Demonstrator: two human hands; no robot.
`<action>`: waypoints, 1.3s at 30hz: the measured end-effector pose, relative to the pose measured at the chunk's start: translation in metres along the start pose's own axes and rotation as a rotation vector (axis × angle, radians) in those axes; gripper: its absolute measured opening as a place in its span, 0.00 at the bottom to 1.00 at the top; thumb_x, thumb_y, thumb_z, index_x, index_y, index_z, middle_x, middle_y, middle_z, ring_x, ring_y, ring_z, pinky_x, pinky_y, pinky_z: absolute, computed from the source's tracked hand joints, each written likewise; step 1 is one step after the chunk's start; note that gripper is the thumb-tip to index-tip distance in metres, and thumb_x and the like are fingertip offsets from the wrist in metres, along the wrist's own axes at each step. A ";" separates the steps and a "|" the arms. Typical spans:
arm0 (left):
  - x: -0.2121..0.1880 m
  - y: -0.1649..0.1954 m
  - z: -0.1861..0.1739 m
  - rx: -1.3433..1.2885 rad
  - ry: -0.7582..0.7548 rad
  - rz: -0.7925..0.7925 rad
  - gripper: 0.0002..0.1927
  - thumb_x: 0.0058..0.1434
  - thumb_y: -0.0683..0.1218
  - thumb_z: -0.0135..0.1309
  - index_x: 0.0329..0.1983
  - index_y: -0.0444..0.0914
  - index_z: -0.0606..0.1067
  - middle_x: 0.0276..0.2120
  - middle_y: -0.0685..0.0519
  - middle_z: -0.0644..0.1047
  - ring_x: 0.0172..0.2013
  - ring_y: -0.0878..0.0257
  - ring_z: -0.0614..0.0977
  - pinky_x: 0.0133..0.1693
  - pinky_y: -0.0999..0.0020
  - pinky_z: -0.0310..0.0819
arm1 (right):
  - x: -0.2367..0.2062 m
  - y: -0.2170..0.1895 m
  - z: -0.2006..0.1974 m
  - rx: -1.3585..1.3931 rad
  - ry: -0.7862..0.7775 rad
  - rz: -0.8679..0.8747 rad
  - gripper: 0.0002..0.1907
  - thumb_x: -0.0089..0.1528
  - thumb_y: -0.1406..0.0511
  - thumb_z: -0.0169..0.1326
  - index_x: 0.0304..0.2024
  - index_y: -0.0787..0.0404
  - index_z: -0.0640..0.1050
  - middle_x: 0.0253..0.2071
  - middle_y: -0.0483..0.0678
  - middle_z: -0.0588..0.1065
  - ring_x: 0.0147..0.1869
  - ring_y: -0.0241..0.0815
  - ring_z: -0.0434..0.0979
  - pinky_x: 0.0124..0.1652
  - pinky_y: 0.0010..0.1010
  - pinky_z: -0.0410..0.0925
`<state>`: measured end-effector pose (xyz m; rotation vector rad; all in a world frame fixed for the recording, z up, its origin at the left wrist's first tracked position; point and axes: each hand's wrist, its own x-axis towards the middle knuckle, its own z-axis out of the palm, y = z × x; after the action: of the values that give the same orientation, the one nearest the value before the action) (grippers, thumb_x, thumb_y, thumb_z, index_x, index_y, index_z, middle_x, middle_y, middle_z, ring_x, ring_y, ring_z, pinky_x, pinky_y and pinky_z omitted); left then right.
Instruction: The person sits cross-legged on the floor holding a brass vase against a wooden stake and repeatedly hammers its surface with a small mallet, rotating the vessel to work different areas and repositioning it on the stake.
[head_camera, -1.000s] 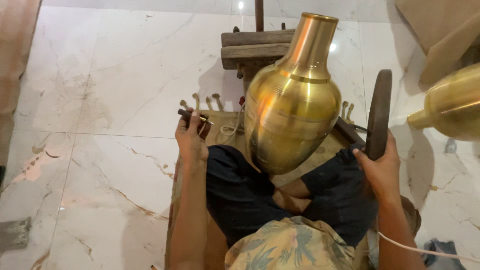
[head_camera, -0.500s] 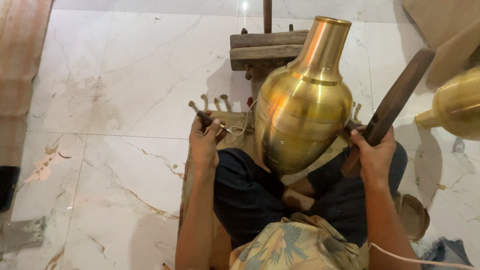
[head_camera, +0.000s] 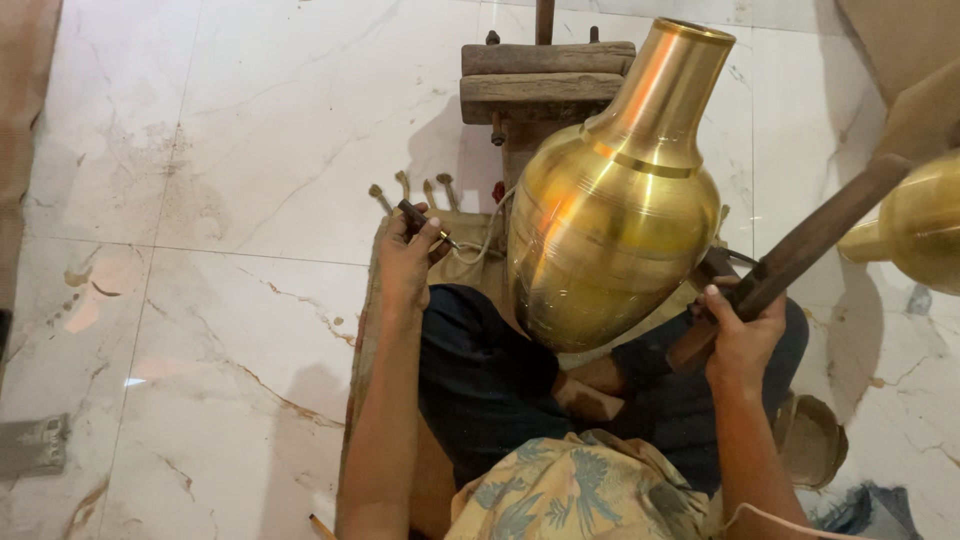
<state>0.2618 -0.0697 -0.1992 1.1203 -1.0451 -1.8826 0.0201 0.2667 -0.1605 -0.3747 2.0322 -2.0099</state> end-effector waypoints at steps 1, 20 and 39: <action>0.001 0.001 0.001 0.006 0.014 0.000 0.19 0.65 0.41 0.59 0.59 0.33 0.72 0.41 0.52 0.77 0.40 0.65 0.82 0.40 0.69 0.83 | 0.001 0.002 0.000 0.003 -0.014 0.011 0.19 0.68 0.77 0.57 0.58 0.64 0.67 0.46 0.49 0.77 0.44 0.42 0.80 0.42 0.34 0.76; 0.082 -0.008 0.157 -0.780 -0.251 -0.281 0.11 0.68 0.46 0.60 0.36 0.33 0.79 0.27 0.53 0.80 0.26 0.69 0.81 0.28 0.77 0.81 | -0.018 -0.025 0.004 0.073 -0.319 -0.023 0.37 0.65 0.72 0.56 0.74 0.62 0.57 0.73 0.54 0.64 0.77 0.50 0.63 0.67 0.43 0.68; 0.005 -0.012 0.128 -0.678 -0.020 0.189 0.15 0.71 0.43 0.53 0.59 0.37 0.70 0.39 0.51 0.79 0.35 0.67 0.80 0.39 0.75 0.80 | 0.037 0.026 0.009 0.565 -0.402 0.114 0.43 0.65 0.71 0.54 0.78 0.58 0.49 0.80 0.56 0.54 0.84 0.53 0.50 0.73 0.47 0.57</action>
<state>0.1413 -0.0320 -0.1734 0.5846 -0.4304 -1.8764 -0.0112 0.2449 -0.1867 -0.4767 1.1670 -2.1148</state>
